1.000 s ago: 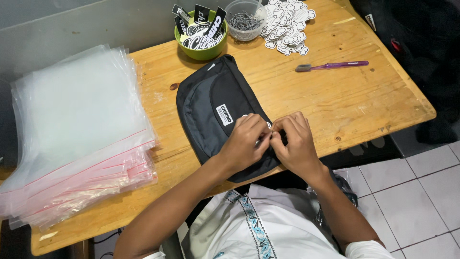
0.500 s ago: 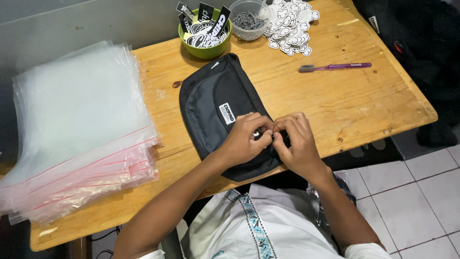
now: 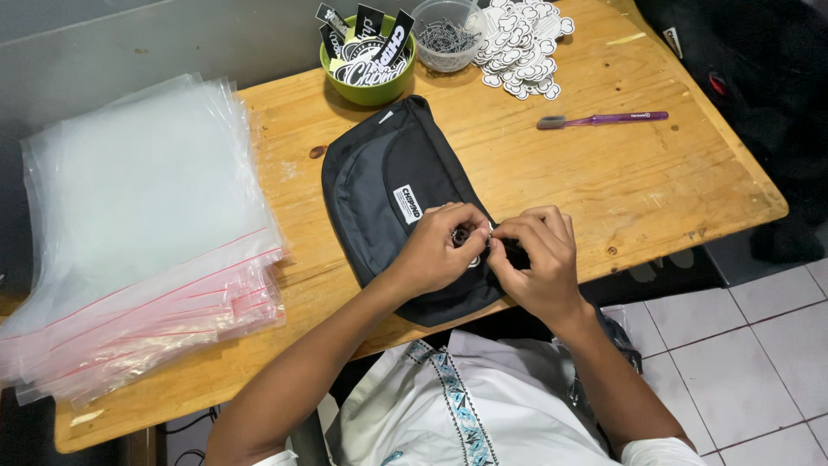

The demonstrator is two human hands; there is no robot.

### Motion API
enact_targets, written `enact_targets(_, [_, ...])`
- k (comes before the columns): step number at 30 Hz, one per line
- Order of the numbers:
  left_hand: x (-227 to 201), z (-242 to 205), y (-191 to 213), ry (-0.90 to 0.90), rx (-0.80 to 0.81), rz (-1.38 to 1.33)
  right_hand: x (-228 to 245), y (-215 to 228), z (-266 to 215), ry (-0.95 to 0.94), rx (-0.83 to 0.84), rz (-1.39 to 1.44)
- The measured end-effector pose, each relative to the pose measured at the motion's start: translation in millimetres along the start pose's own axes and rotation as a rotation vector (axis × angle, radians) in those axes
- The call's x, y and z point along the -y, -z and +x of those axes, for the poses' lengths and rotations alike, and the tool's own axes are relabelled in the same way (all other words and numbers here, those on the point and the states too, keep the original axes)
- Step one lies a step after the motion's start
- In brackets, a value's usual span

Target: The person attaches a small tag to a black pouch, then places the pouch into a clear plastic zip-top bag. They add a rectangular sticker inside the bag and seal it shut.

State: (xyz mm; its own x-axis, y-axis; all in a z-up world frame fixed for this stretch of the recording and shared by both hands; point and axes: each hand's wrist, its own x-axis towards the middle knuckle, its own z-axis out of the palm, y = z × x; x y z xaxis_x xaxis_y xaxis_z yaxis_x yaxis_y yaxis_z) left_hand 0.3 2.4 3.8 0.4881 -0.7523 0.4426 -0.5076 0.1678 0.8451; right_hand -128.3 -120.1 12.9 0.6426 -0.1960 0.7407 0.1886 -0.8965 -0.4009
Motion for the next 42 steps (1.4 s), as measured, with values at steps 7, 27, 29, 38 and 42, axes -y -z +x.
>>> enact_targets(7, [-7,-1,6,-0.038,0.065,0.088,-6,0,1,-0.012,0.012,-0.024])
enact_targets(27, [-19,-3,19,-0.014,0.288,0.332,-25,18,0,-0.128,0.162,0.190])
enact_targets(29, [-33,1,26,-0.027,0.346,0.415,-23,21,4,-0.121,0.160,0.194])
enact_targets(38, [-39,-3,46,0.062,0.539,0.744,-31,25,15,-0.073,0.211,0.151])
enact_targets(42, [-47,-18,48,-0.022,0.415,0.843,-31,26,30,-0.026,0.285,0.073])
